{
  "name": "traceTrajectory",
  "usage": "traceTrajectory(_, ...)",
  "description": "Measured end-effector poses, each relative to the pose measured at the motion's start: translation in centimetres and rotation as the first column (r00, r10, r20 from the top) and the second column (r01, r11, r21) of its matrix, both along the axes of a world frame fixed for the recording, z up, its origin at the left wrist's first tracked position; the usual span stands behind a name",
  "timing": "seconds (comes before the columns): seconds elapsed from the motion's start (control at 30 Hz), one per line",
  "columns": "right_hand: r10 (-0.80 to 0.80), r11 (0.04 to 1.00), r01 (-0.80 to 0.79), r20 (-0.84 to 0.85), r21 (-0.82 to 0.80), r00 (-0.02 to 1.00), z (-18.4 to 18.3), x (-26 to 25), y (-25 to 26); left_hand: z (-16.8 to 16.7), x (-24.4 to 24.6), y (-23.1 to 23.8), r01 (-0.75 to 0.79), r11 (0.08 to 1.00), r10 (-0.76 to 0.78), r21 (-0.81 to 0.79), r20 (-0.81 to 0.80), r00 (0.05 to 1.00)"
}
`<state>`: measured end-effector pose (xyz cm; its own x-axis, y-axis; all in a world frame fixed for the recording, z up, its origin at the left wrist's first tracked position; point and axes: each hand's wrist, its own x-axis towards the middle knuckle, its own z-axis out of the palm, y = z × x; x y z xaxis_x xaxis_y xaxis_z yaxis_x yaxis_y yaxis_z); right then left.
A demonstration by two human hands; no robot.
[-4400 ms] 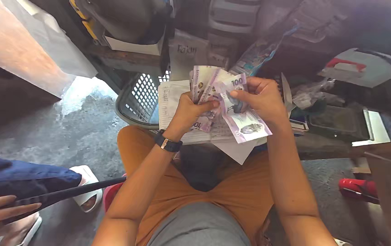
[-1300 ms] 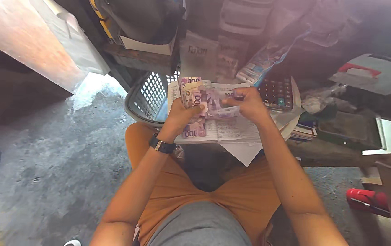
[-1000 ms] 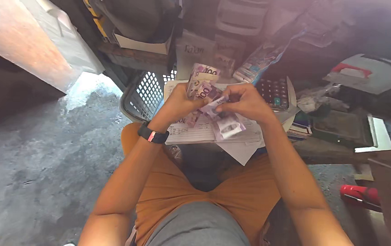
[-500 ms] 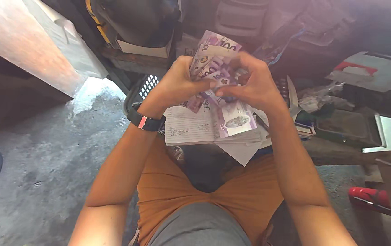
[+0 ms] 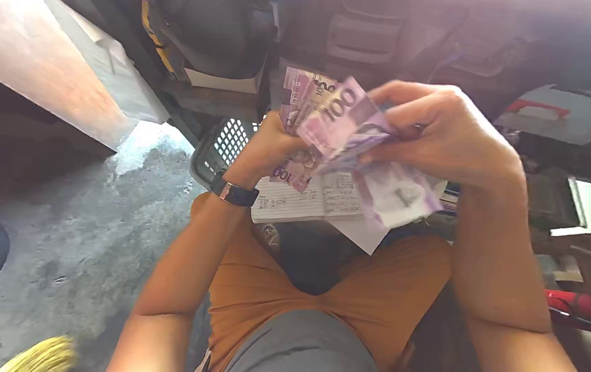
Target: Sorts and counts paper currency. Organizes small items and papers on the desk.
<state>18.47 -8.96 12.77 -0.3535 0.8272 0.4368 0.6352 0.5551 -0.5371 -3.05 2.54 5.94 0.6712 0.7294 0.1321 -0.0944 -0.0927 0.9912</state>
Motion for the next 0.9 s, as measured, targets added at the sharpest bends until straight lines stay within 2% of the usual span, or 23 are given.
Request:
traceTrajectory(0.07, -0.18, 0.983, 0.173, 0.148, 0.06, 0.972, 0.6, -1.3, 0.5, 0.2, 0.5, -0.7, -0.04, 0.997, 0.041, 0.061, -0.016, 0.999)
traceTrajectory(0.13, -0.302, 0.952, 0.307, 0.19, 0.004, 0.934, 1.0, -1.8, 1.2, 0.1, 0.9, -0.7, -0.039, 0.994, 0.043, 0.097, -0.036, 0.998)
traceTrajectory(0.2, -0.355, 0.924, 0.373, 0.175, -0.083, 0.918, 0.8, -1.7, 2.0, -0.1, 1.0, -0.2, 0.002, 0.983, -0.001, 0.184, -0.005, 1.0)
traceTrajectory(0.27, -0.359, 0.915, 0.373, 0.113, -0.156, 0.926, 0.2, -1.3, 2.5, 0.1, 0.6, 0.1, 0.03, 0.969, -0.026, 0.245, -0.02, 0.999)
traceTrajectory(0.33, -0.378, 0.919, 0.372, -0.024, -0.131, 0.926, -0.6, -0.5, 2.5, 0.1, -0.5, 0.6, 0.053, 0.97, -0.032, 0.238, -0.092, 0.995)
traceTrajectory(0.4, -0.403, 0.915, 0.387, -0.252, -0.11, 0.88, -1.5, 0.3, 2.0, -0.5, -1.7, 1.0, -0.039, 0.992, 0.045, 0.12, -0.049, 0.998)
traceTrajectory(0.5, -0.434, 0.895, 0.404, -0.586, -0.192, 0.684, -3.4, -1.4, 1.3, -1.9, -1.3, 0.5, -0.245, 0.954, 0.282, -0.174, 0.232, 0.931)
traceTrajectory(0.6, -0.475, 0.868, 0.416, -0.698, -0.271, 0.536, -5.6, -4.3, 1.2, -2.4, 0.6, -0.6, -0.264, 0.893, 0.398, -0.365, 0.363, 0.843)
traceTrajectory(0.67, -0.503, 0.857, 0.402, -0.699, -0.323, 0.508, -7.1, -5.6, 1.3, -2.6, 1.6, -0.5, -0.312, 0.86, 0.473, -0.404, 0.4, 0.785)
traceTrajectory(0.73, -0.532, 0.845, 0.392, -0.642, -0.364, 0.552, -8.0, -5.6, 1.0, -2.4, 1.8, 0.1, -0.417, 0.842, 0.527, -0.343, 0.356, 0.771)
traceTrajectory(0.8, -0.521, 0.853, 0.408, -0.495, -0.325, 0.695, -7.7, -4.6, 0.0, -2.1, 0.8, 1.0, -0.482, 0.866, 0.501, -0.135, 0.248, 0.829)
traceTrajectory(0.83, -0.486, 0.872, 0.39, -0.431, -0.295, 0.761, -7.0, -4.0, -0.5, -1.9, 0.1, 1.4, -0.468, 0.883, 0.463, -0.021, 0.189, 0.866)
traceTrajectory(0.9, -0.405, 0.908, 0.332, -0.333, -0.256, 0.851, -5.5, -3.4, -1.0, -1.5, -1.1, 1.9, -0.336, 0.925, 0.327, 0.178, 0.077, 0.942)
